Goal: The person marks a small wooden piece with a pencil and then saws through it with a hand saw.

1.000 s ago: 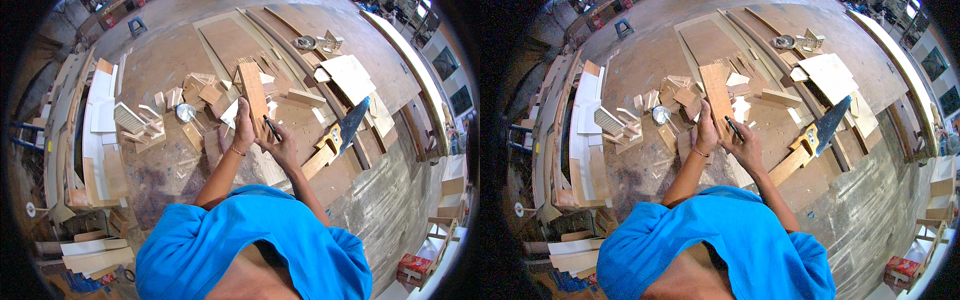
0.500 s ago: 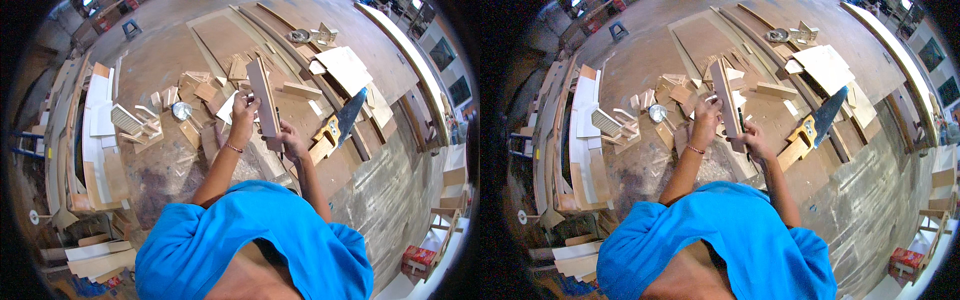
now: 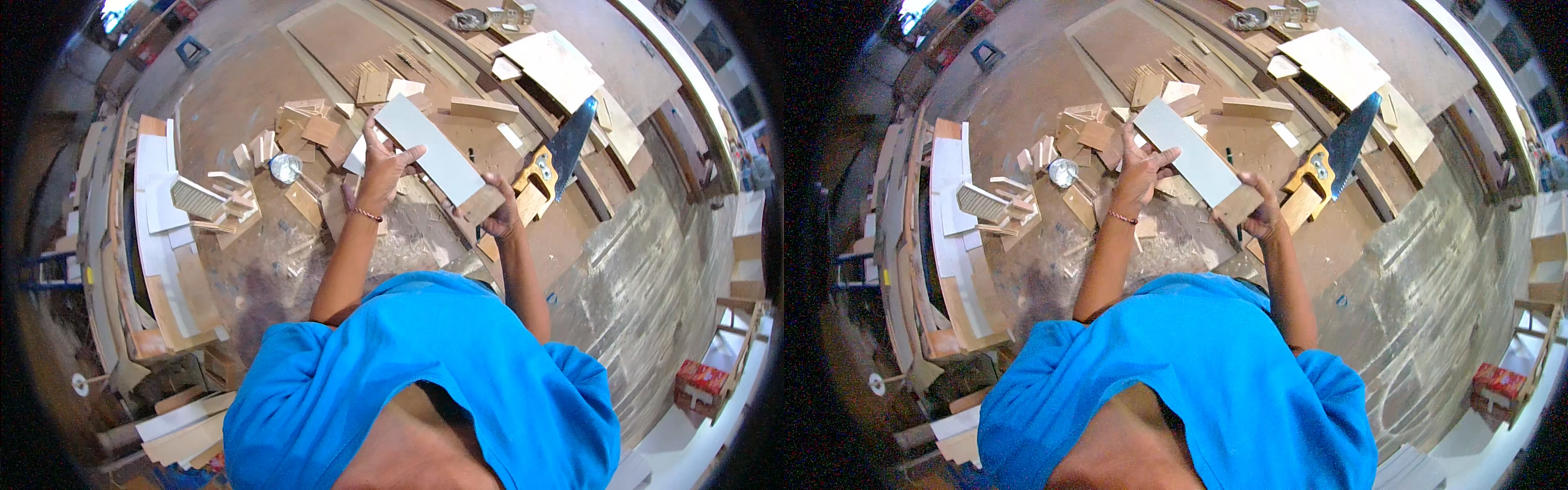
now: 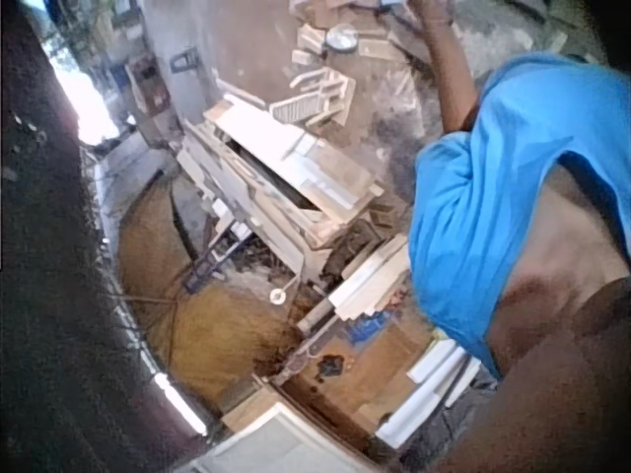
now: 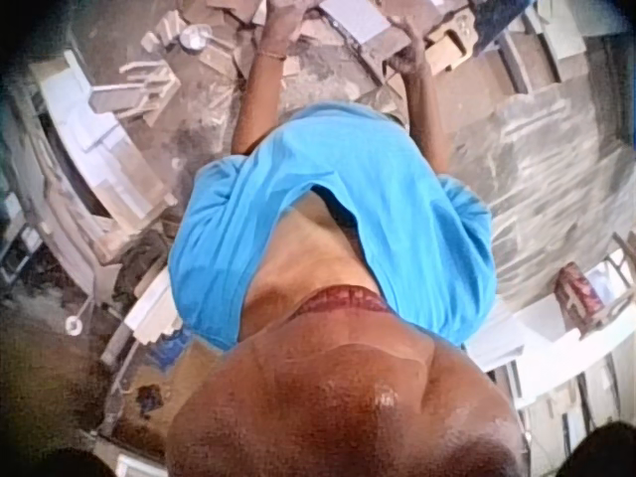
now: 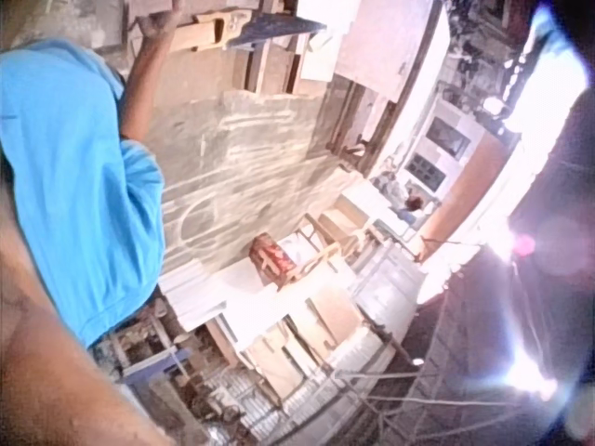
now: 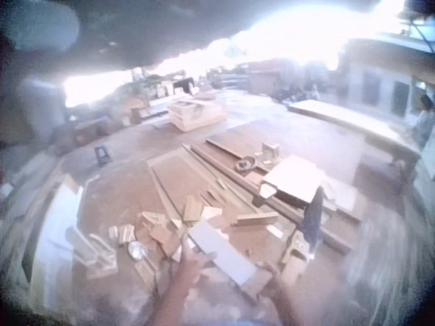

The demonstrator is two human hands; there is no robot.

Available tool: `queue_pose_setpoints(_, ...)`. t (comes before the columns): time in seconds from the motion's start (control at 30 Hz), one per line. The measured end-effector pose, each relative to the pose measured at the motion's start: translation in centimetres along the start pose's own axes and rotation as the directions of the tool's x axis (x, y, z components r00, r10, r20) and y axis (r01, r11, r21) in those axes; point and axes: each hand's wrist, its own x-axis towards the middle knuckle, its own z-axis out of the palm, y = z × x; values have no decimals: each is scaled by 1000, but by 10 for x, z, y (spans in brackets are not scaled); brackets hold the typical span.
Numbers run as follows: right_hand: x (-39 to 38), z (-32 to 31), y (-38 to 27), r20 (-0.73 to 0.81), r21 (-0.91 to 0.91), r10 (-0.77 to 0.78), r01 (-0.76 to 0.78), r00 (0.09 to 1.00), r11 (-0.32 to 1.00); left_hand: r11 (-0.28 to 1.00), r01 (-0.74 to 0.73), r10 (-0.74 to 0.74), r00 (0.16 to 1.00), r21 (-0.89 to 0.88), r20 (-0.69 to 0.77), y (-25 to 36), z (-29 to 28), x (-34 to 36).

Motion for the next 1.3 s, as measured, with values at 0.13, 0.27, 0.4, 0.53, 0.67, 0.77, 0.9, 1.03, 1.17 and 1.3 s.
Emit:
queue_pose_setpoints(0.13, -10, -7, -10, -44, -50, -98, 96, 994, 994, 997, 78, -79, 987, -13, -138, -32, -3, 8)
queue_pose_setpoints(0.27, -37, -30, -3, -417, -342, -284, 140, 863, 929, 991, 105, -116, 981, -80, -155, -69, 7, 5)
queue_pose_setpoints(0.4, -66, -33, 12, -582, -533, -455, 106, 675, 839, 982, 187, -183, 973, 15, -142, -112, 26, -12)
queue_pose_setpoints(0.53, -105, -51, 12, -695, -541, -451, 6, 560, 841, 970, 235, -229, 969, 67, -90, -140, 37, -28)
queue_pose_setpoints(0.67, -140, -79, 14, -709, -557, -439, -56, 552, 829, 918, 378, -367, 924, 120, -106, -148, 38, -23)
queue_pose_setpoints(0.77, -151, -76, 11, -736, -528, -438, -32, 516, 849, 888, 420, -418, 907, 189, -51, -156, 38, -20)
queue_pose_setpoints(0.9, -164, -102, 5, -765, -539, -418, -131, 491, 832, 864, 417, -435, 901, 283, 1, -160, 51, -27)
queue_pose_setpoints(1.03, -162, -119, 6, -731, -635, -571, -65, 374, 770, 831, 394, -437, 899, 392, 24, -165, 57, -30)
queue_pose_setpoints(1.17, -159, -129, 4, -677, -736, -655, -304, 337, 605, 840, 393, -442, 896, 373, 51, -165, 51, -32)
queue_pose_setpoints(1.3, -162, -125, -1, -688, -723, -641, -247, 341, 645, 819, 446, -499, 864, 361, 66, -157, 51, -40)
